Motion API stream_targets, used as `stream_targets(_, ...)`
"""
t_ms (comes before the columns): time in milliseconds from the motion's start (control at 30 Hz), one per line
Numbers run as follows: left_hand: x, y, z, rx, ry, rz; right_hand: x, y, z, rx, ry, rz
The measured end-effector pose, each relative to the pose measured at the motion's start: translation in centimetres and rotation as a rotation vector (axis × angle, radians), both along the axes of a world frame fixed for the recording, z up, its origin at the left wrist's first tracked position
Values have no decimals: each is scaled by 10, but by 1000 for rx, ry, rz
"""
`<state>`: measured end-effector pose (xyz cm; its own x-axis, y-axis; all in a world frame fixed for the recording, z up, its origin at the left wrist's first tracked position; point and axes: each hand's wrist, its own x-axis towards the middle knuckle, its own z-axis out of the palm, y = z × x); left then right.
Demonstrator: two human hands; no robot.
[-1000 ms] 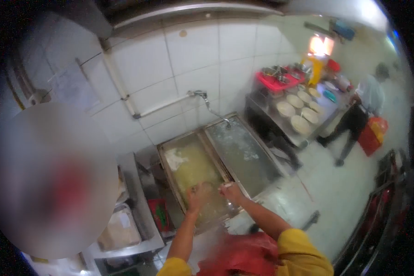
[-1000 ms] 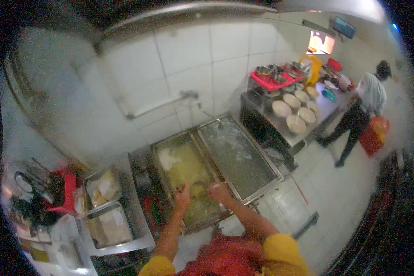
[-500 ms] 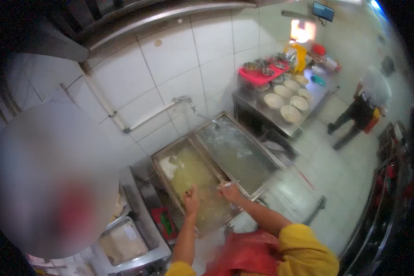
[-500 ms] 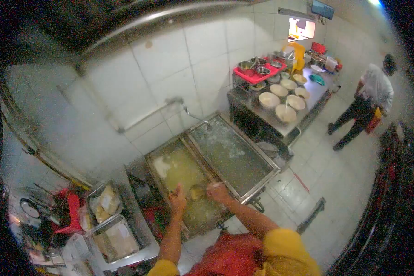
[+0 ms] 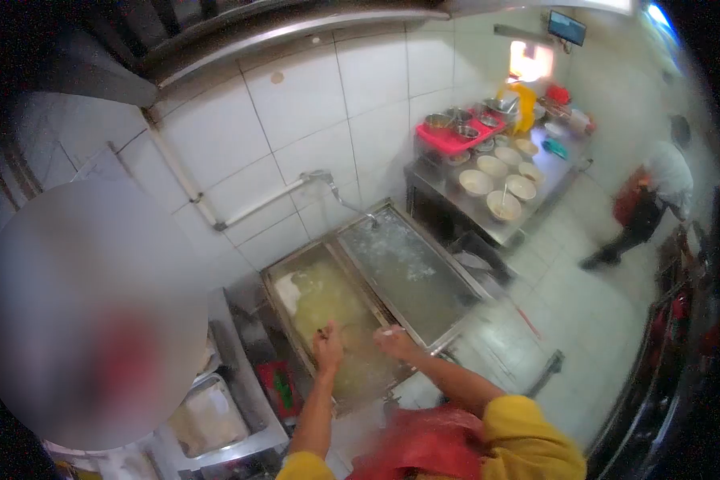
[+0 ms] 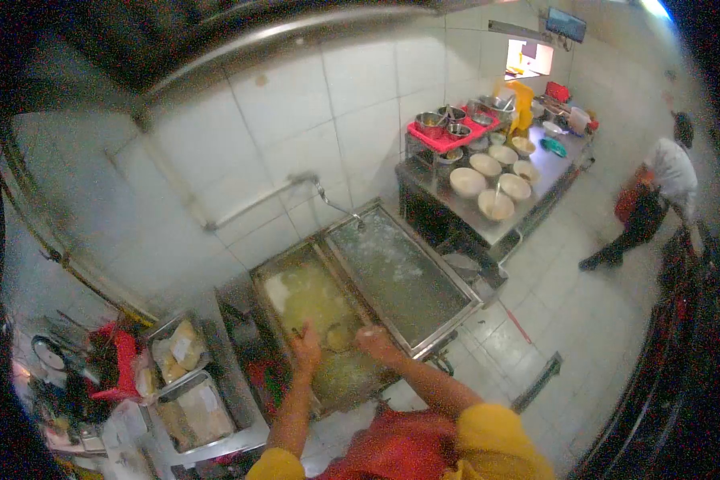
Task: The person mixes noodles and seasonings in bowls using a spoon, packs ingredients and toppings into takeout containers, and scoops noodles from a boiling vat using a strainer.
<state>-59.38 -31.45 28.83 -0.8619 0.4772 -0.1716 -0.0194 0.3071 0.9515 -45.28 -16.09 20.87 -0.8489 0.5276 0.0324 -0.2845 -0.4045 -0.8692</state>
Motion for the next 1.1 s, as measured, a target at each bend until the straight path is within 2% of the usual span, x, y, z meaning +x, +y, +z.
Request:
stream_targets(67,11,6,15,-66,9,-81,-5,14,14,569,-510,284)
stream_targets(133,37,19,51,-27,237,330,2,23,37,578,-491,273)
stream_targets(200,47,18,71,-104,134,298,20,27,64,576,-486,283)
stream_targets(267,69,14,84,-182,21,275,40,35,84,1395,-358,294)
stream_targets(300,83,13,92,-58,83,292,52,37,94,1396,-345,320)
stream_targets(333,93,9,95,62,148,313,67,37,106,1069,-375,387)
stream_targets(367,96,4,75,58,150,345,79,40,119,746,-400,446)
stream_targets(400,96,-5,39,44,134,353,90,42,133,753,-385,474)
stream_targets(433,101,-13,18,27,114,361,105,42,146,632,-442,469)
stream_targets(467,111,-18,20,20,113,390,118,45,152,511,-503,463)
stream_targets(500,122,-23,21,150,49,427,131,52,152,512,-498,491)
stream_targets(533,134,-27,22,282,-15,461,145,59,150,658,-452,496)
stream_targets(567,142,-35,4,276,-14,485,156,66,150,802,-399,496)
stream_targets(633,152,-56,-46,169,365,233,173,72,169,868,-400,516)
stream_targets(667,166,-52,-24,160,366,247,181,75,178,934,-407,511)
stream_targets(733,194,-44,16,-265,1264,171,196,82,183,842,-439,537)
stream_targets(767,202,-43,10,-275,1264,174,201,85,184,753,-478,546)
stream_targets(833,214,-41,-8,-6,964,214,206,88,188,766,-463,525)
stream_targets(867,221,-36,15,-14,965,216,208,88,188,779,-456,500)
stream_targets(933,239,-30,65,39,762,54,206,86,184,779,-384,478)
stream_targets(967,245,-26,82,34,763,59,203,84,181,783,-315,448)
stream_targets(1000,251,-23,96,77,654,6,199,82,181,782,-311,453)
stream_targets(1033,257,-19,100,121,545,-47,194,79,182,885,-195,366)
stream_targets(1067,262,-16,97,118,547,-48,190,76,180,983,-79,273)
stream_targets(1100,268,-11,90,127,515,-53,183,72,169,980,-77,271)
